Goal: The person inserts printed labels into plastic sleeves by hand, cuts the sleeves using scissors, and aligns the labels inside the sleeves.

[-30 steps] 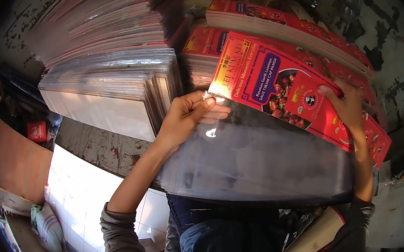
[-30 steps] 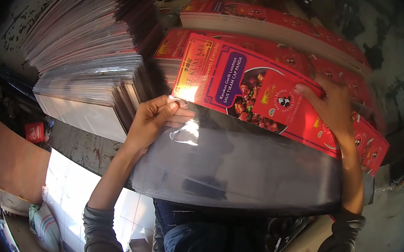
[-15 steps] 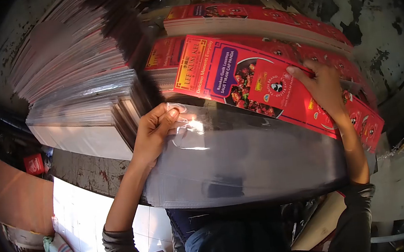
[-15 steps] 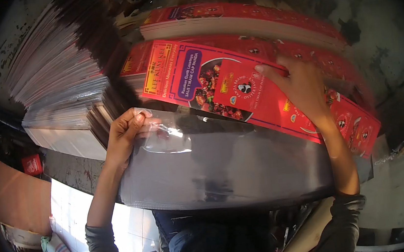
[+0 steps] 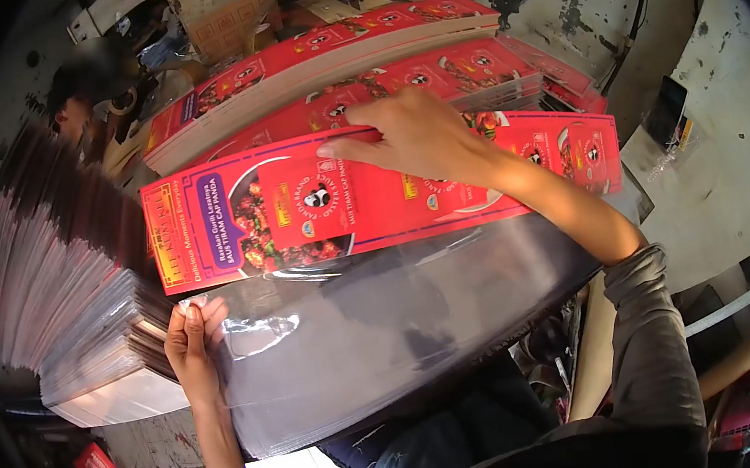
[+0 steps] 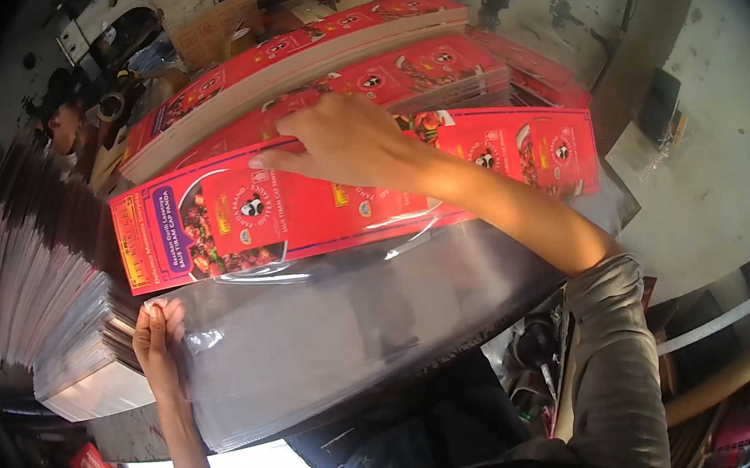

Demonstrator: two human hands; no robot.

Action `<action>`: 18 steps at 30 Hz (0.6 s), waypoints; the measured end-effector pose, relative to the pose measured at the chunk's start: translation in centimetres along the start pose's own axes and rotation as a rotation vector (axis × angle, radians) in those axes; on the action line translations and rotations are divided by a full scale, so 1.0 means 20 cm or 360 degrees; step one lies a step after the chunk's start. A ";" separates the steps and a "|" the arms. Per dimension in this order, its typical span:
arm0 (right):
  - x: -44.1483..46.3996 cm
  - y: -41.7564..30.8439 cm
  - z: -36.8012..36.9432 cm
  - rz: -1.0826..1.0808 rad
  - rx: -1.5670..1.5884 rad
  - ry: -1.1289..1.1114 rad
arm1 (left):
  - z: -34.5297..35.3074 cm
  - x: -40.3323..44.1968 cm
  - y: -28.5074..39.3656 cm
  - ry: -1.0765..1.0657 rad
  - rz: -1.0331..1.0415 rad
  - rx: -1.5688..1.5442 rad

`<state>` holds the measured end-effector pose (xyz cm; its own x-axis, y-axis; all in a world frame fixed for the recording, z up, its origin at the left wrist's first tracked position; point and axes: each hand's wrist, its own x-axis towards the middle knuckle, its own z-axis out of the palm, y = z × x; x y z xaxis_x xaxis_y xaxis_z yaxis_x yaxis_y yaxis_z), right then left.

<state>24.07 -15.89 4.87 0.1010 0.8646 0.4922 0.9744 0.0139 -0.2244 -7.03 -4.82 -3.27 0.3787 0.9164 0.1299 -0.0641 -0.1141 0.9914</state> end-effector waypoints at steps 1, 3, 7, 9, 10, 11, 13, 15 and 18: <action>-0.01 0.02 -0.02 0.0033 -0.0005 -0.0026 | 0.01 0.00 0.00 0.0008 -0.0006 0.0008; -0.02 0.07 0.00 0.0000 0.0022 0.0040 | 0.01 0.00 0.00 0.0002 -0.0006 0.0013; -0.05 0.08 0.02 -0.0037 -0.0025 0.0029 | 0.02 0.00 0.02 -0.0018 -0.0044 0.0023; -0.05 0.08 0.04 -0.0051 0.0006 0.0169 | 0.04 -0.01 0.05 -0.0026 -0.0078 0.0017; -0.05 0.07 0.04 -0.0025 0.0010 0.0165 | 0.05 -0.02 0.06 -0.0027 -0.0105 0.0003; -0.04 0.06 0.03 -0.0001 0.0009 0.0159 | 0.06 -0.02 0.07 -0.0018 -0.0139 -0.0002; -0.04 0.06 0.04 -0.0051 0.0030 0.0215 | 0.06 -0.02 0.07 -0.0070 -0.0135 -0.0082; -0.04 0.05 0.04 -0.0086 0.0074 0.0204 | 0.05 -0.01 0.06 -0.0092 -0.0127 -0.0117; -0.03 0.08 0.06 -0.0069 0.0071 0.0199 | 0.04 -0.01 0.07 -0.0106 -0.0133 -0.0130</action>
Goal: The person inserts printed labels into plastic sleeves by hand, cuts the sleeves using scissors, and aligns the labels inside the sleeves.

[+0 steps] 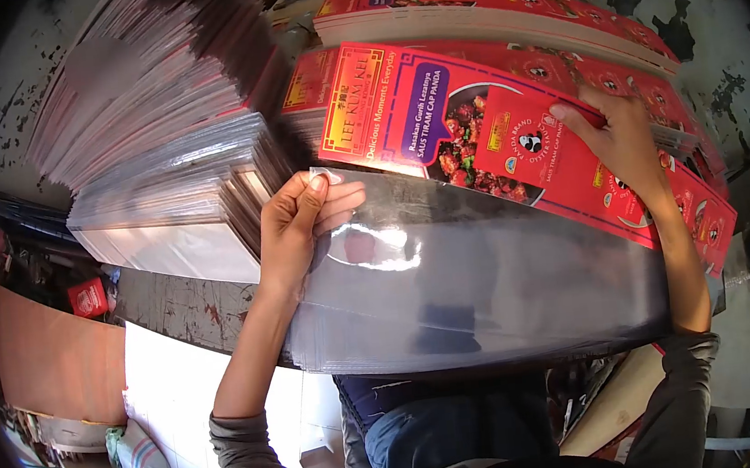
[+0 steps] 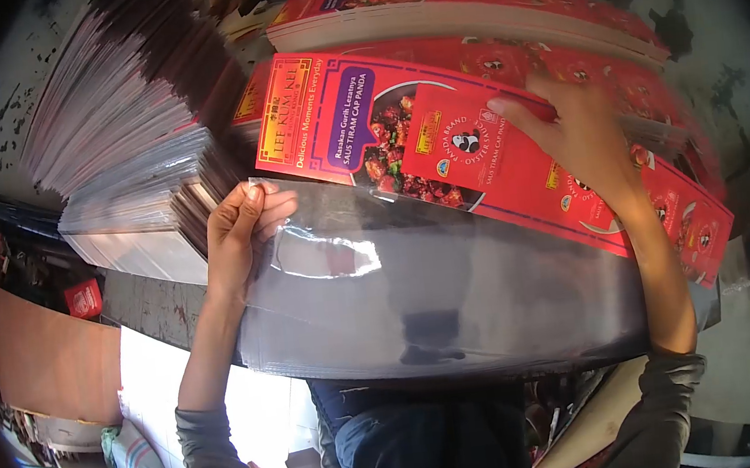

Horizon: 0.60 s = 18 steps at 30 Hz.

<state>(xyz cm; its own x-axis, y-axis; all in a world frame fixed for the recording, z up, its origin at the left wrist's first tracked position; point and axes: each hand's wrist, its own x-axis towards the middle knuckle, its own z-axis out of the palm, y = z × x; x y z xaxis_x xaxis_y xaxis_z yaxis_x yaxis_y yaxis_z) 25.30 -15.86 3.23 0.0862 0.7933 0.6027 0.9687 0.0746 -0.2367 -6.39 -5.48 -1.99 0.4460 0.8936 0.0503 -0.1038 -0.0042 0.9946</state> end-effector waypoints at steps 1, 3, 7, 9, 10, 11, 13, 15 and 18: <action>0.00 0.01 0.00 0.0008 -0.0012 -0.0005 | 0.00 0.00 0.00 -0.0023 0.0003 0.0008; -0.01 -0.01 0.00 0.0019 -0.0021 -0.0012 | 0.00 0.00 0.00 -0.0011 0.0006 0.0003; -0.01 -0.02 -0.01 0.0020 0.0010 -0.0009 | 0.01 0.00 0.01 0.0026 -0.0013 0.0026; -0.01 -0.02 -0.01 0.0005 0.0004 -0.0022 | 0.01 0.00 0.01 0.0011 -0.0007 0.0011; -0.01 -0.02 -0.01 -0.0009 -0.0003 -0.0032 | 0.01 0.00 0.01 -0.0006 0.0001 -0.0002; -0.01 -0.02 -0.01 -0.0014 0.0000 -0.0034 | 0.01 0.00 0.00 0.0000 0.0001 -0.0003; -0.02 -0.02 0.00 -0.0086 0.0009 0.0041 | 0.01 0.00 0.00 -0.0003 -0.0019 -0.0031; -0.02 -0.02 0.00 -0.0076 -0.0005 0.0011 | 0.01 0.00 0.01 0.0004 -0.0034 -0.0014; -0.02 -0.03 -0.01 -0.0073 -0.0044 -0.0007 | 0.02 0.00 0.02 0.0018 -0.0057 0.0006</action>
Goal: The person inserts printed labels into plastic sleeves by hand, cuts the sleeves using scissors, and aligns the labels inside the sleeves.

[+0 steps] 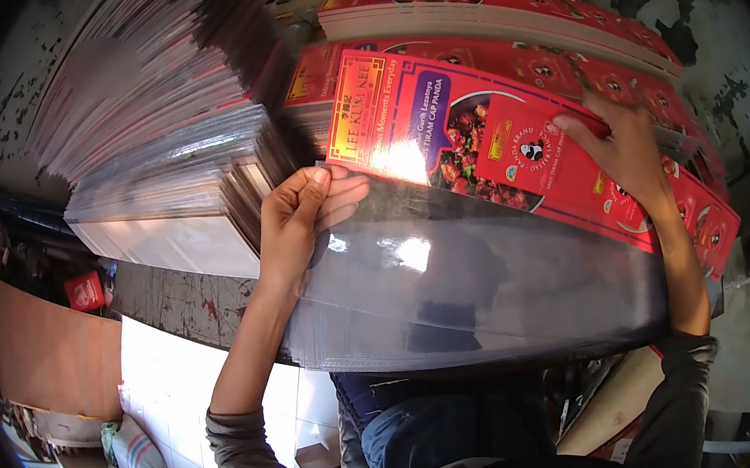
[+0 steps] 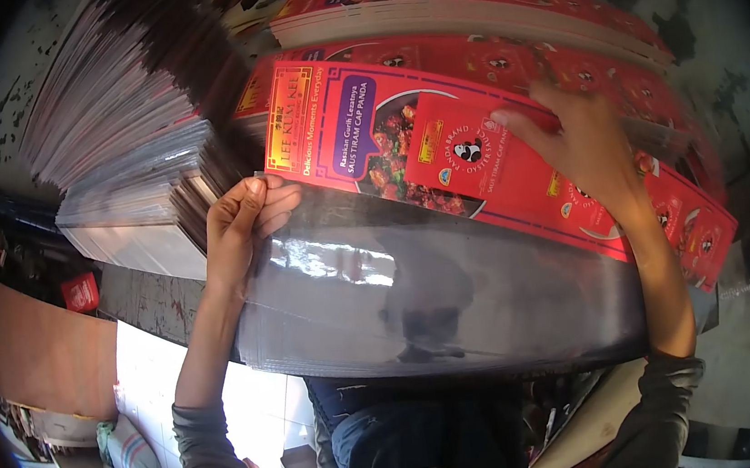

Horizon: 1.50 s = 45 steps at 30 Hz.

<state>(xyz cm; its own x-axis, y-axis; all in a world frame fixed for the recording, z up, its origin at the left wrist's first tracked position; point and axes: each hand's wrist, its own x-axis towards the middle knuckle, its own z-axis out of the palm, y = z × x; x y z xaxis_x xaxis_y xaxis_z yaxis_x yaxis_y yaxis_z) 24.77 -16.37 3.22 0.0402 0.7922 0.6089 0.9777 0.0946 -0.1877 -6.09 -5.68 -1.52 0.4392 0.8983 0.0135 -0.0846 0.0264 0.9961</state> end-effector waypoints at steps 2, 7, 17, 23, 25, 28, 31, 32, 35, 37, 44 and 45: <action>0.00 -0.01 0.00 -0.0011 -0.0022 0.0010 | 0.00 0.00 -0.01 0.0015 -0.0008 0.0003; 0.00 0.00 0.00 -0.0033 -0.0077 0.0075 | -0.01 0.01 -0.02 0.0008 -0.0011 -0.0006; 0.00 -0.03 -0.02 0.0135 0.0010 0.0042 | -0.01 0.00 -0.02 -0.0023 0.0007 -0.0028; 0.00 -0.02 -0.02 0.0007 -0.0022 0.0086 | 0.00 0.00 0.00 -0.0005 -0.0017 -0.0023; 0.00 -0.03 -0.02 0.0011 -0.0005 0.0085 | 0.00 0.00 0.00 -0.0007 -0.0008 -0.0023; 0.00 -0.04 -0.03 -0.0123 -0.0085 0.0125 | 0.00 0.01 -0.02 0.0000 0.0005 -0.0014; -0.01 -0.01 -0.02 -0.0105 -0.0078 0.0140 | 0.00 0.00 -0.01 0.0012 0.0008 -0.0004; -0.01 -0.01 -0.01 -0.0102 -0.0077 0.0138 | 0.00 0.00 -0.01 0.0011 0.0005 -0.0003; 0.00 -0.02 -0.02 -0.0112 0.0042 0.0207 | 0.00 0.00 -0.01 0.0011 0.0012 -0.0006; 0.01 -0.04 -0.04 -0.0090 -0.0073 0.0129 | 0.00 0.00 -0.01 0.0030 -0.0022 0.0003; 0.00 -0.04 -0.03 -0.0092 -0.0024 0.0040 | 0.00 0.01 -0.01 0.0009 0.0001 -0.0042; 0.00 -0.05 -0.03 -0.0099 -0.0035 0.0078 | 0.00 0.01 -0.01 -0.0001 -0.0012 -0.0028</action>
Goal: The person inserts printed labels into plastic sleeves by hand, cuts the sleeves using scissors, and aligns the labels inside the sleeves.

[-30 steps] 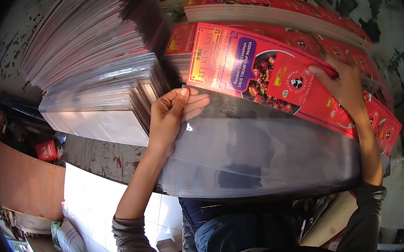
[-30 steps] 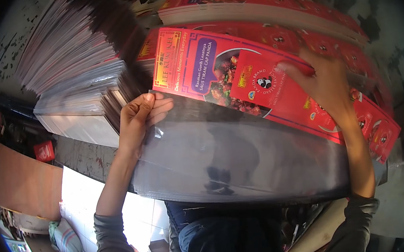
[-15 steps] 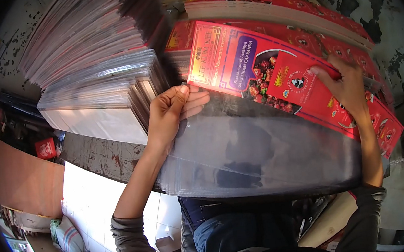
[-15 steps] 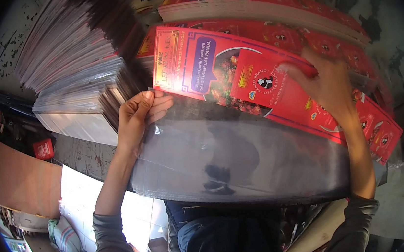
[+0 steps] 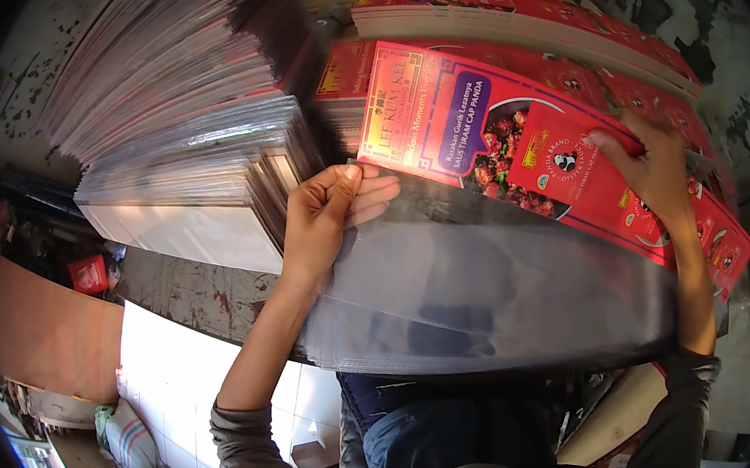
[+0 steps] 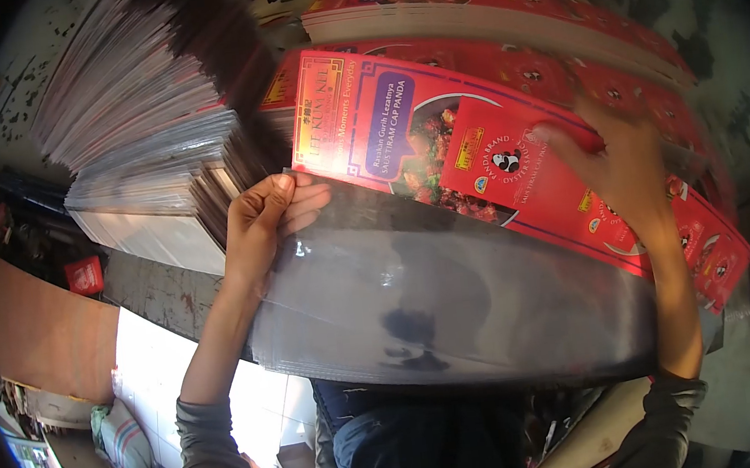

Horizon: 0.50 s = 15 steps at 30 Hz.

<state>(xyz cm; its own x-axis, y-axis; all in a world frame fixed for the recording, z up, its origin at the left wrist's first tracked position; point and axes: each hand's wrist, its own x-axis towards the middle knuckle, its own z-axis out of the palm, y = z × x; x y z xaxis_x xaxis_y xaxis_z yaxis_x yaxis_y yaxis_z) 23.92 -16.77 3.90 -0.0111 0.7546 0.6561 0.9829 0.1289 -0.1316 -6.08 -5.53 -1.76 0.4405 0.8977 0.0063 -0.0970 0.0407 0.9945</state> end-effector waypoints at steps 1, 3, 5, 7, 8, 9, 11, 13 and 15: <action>0.00 0.00 0.00 -0.0003 -0.0005 0.0019 | 0.00 0.00 0.00 -0.0012 -0.0012 0.0014; 0.00 -0.01 -0.01 0.0010 -0.0021 0.0020 | 0.00 0.00 0.00 -0.0009 -0.0002 0.0001; 0.00 0.00 -0.01 0.0025 -0.0031 0.0002 | 0.00 0.00 0.00 -0.0008 0.0010 -0.0014; 0.00 0.00 -0.02 0.0088 0.0004 -0.0040 | 0.00 0.00 0.01 -0.0019 -0.0015 0.0027; 0.00 0.01 -0.02 0.0086 0.0005 -0.0040 | 0.00 0.00 0.01 -0.0016 -0.0014 0.0027; 0.00 0.02 -0.01 0.0041 0.0008 -0.0015 | 0.01 0.00 0.01 -0.0008 -0.0019 0.0026; 0.00 0.01 -0.01 -0.0004 0.0014 0.0006 | 0.00 -0.01 0.01 0.0003 -0.0028 0.0023; 0.01 0.00 -0.02 -0.0030 0.0002 0.0045 | 0.00 0.00 0.00 -0.0007 -0.0011 -0.0001; 0.00 0.02 -0.02 -0.0008 -0.0007 0.0006 | 0.01 -0.01 0.01 0.0002 -0.0019 0.0014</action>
<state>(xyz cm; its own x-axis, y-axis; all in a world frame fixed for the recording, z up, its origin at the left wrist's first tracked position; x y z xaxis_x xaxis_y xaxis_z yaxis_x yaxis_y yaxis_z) 24.34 -16.97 4.16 -0.0154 0.7513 0.6598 0.9836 0.1298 -0.1249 -6.05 -5.66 -1.58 0.4403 0.8978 -0.0055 -0.0840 0.0473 0.9953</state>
